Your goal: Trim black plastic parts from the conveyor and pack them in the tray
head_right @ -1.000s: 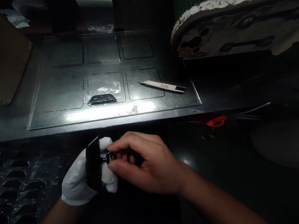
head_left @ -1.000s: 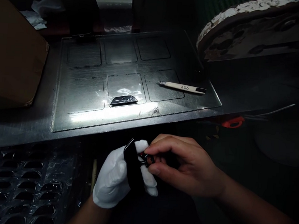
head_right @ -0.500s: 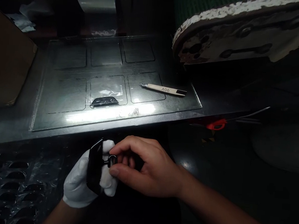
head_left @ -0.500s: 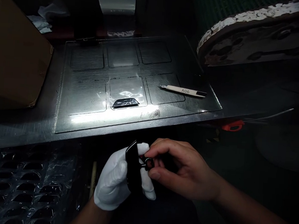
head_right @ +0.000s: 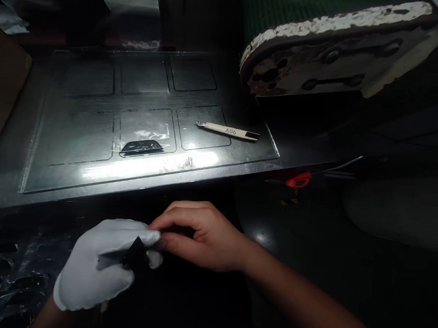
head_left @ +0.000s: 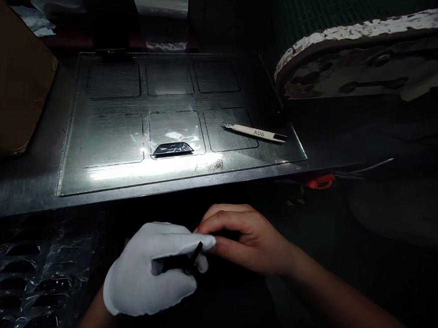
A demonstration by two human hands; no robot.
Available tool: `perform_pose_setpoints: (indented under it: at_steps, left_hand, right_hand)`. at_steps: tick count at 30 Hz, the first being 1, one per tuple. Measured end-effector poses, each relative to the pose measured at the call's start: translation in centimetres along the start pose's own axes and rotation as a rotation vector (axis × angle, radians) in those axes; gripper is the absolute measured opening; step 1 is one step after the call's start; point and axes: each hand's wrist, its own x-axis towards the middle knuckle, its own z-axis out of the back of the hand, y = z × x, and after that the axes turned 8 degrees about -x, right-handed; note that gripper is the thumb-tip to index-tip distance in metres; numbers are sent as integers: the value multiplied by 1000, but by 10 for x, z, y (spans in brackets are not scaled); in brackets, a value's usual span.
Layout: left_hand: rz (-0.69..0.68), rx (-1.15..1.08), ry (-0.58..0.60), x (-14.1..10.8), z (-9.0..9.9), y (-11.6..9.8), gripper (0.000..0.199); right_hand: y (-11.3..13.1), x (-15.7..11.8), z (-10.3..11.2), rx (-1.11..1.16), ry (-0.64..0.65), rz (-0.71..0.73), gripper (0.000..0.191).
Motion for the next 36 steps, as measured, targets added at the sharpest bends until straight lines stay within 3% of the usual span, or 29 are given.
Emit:
perform_pose_setpoints:
  at_steps: [3,5,8,10,13,24,36]
  left_hand:
    - [-27,16,24,2,3,-3,47]
    - [44,-81,14,0,0,-2,40]
    - [143,-494,-38,-5,-9,6,47]
    - [96,-781,-89,-9,-16,13,50]
    - [-50,-992,-158,-9,-24,19,52]
    - [-143,-1081,-208,10,-30,3,52]
    - [-133,-1047,-240,11,-33,1,51]
  right_hand:
    - [-2,-1,-1,7,-3,-9,16]
    - [0,-1,-2,18,-7,-28,15]
    - [8,4,-3,83,-1,-88,11]
    - [16,10,-4,162,-14,-143,11]
    - [27,19,-5,279,-65,-182,13]
    - [36,28,-19,506,-137,-205,14]
    - [39,30,-23,480,-171,-239,19]
